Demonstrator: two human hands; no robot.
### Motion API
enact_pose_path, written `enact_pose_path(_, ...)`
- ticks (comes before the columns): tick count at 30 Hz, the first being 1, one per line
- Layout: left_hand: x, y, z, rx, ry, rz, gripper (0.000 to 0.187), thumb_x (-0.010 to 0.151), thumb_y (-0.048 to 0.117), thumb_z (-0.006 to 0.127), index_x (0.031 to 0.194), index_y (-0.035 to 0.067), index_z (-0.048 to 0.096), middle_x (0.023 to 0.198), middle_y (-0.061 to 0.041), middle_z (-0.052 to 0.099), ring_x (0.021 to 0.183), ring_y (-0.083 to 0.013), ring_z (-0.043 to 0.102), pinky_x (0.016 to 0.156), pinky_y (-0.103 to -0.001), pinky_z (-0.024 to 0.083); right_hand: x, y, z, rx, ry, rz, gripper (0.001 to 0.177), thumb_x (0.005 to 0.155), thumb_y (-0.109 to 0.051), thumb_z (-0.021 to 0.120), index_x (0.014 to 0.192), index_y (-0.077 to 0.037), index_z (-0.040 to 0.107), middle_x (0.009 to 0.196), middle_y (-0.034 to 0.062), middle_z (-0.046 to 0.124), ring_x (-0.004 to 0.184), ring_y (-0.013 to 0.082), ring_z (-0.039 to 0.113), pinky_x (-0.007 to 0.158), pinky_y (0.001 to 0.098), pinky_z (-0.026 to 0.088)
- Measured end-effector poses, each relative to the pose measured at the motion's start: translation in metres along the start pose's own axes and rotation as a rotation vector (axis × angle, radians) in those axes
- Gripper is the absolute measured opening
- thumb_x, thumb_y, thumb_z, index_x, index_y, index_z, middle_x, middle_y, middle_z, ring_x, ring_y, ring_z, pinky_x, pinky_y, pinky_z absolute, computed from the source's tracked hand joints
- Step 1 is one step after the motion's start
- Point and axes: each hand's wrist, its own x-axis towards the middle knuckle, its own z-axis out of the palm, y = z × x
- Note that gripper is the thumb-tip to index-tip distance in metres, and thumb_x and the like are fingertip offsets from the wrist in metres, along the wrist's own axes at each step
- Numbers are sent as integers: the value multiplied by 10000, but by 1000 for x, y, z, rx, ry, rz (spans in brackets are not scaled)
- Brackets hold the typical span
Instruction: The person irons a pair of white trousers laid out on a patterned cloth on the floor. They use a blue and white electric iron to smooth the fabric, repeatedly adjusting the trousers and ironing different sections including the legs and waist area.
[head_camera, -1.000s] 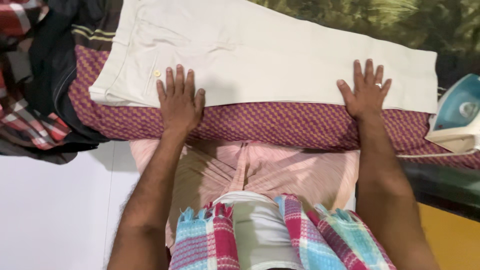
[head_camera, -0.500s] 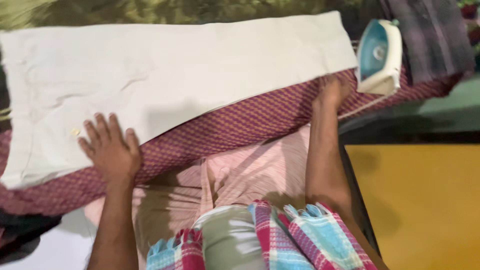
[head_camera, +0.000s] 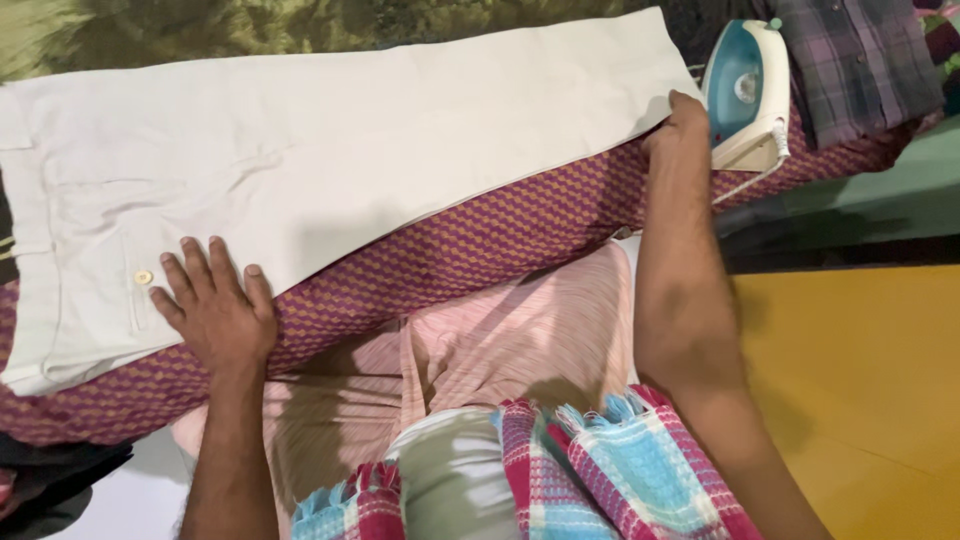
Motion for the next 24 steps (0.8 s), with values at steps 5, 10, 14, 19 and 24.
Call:
enact_pose_path(5,17,3,-11,1,-58,-73,612,1001,330,501,1500,-24,525,1575,-293,437,1488,-467,313,1204,-681,151,8,5,6,89,-207,-134,365,994,-133,489,1312,10,599,1303,204,697,1182,394,698,1005,546,579)
enact_pose_path(10,59,34,-18,-560,-11,-124,517,1031,306,552,1376,-75,605,1357,-288,632,1287,-402,594,1109,-487,446,-44,66,69,-264,-395,-787,212,1009,-75,670,1199,17,654,1105,98,722,1001,226,671,903,389,558)
enact_pose_path(14,109,70,-11,-1222,-364,-458,743,990,587,442,1385,-27,581,1294,-230,709,1225,-350,685,1020,-458,537,-144,160,126,-707,-623,-1207,139,1075,-97,668,1136,28,667,1055,67,681,993,178,622,907,349,543)
enact_pose_path(19,141,73,4,-1552,-486,-704,904,947,727,343,1477,0,425,1302,-220,656,1210,-345,663,1022,-501,530,-306,253,134,-1536,-1207,-1489,246,916,-152,697,1157,-113,723,1374,160,667,1313,400,522,1000,644,293)
enact_pose_path(24,140,41,34,-1438,-399,-734,599,928,471,717,1235,-42,675,1109,-151,726,930,-263,702,782,-454,602,-330,240,117,-1520,-1198,-1227,182,919,-216,712,1079,-148,766,1314,136,670,1340,345,525,1093,633,262)
